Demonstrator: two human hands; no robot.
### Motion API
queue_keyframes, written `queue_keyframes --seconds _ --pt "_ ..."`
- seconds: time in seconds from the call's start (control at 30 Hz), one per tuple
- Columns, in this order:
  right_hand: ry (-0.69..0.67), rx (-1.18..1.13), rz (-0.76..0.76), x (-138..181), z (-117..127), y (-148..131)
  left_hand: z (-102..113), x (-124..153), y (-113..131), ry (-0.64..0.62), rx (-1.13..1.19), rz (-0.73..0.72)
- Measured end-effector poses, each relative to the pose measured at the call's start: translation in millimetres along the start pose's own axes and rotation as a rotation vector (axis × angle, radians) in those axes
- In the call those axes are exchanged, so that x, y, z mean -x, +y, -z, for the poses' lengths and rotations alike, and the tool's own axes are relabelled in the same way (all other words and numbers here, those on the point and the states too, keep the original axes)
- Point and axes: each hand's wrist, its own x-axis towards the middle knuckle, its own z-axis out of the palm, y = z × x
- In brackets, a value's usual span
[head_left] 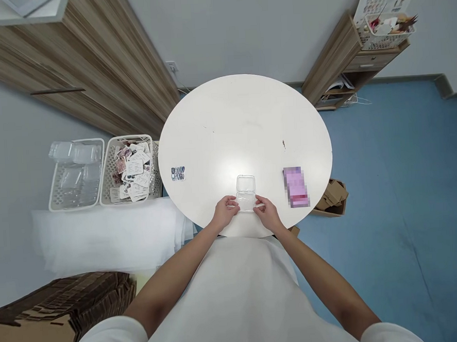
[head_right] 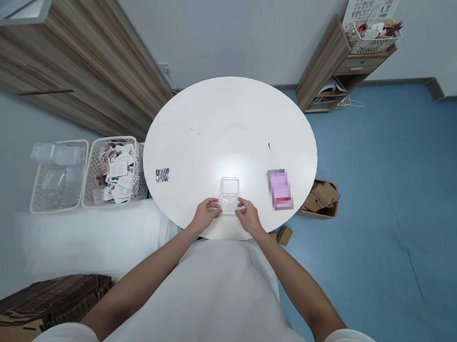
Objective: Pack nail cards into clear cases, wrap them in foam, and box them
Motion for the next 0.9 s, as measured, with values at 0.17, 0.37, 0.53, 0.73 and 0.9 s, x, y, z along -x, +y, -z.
queue_keyframes --seconds 0.17,0.37,0.53,0.73,0.9 --pt "0.016 0.039 -0.026 -10 -2 7 0 -11 -3 -0.017 -0.128 -0.017" --pt "0.089 0.086 -0.055 -11 -10 11 3 -15 -9 -0.047 -0.325 -0.068" --pt "0.124 0.139 -0.085 -10 -22 11 4 -17 -11 -0.065 -0.523 -0.100" --pt "0.151 0.184 -0.051 -3 -30 8 5 -13 -12 -0.040 -0.513 -0.106" --pt "0.072 0.080 -0.067 -2 -22 13 -1 -5 -19 0.014 -0.388 -0.094"
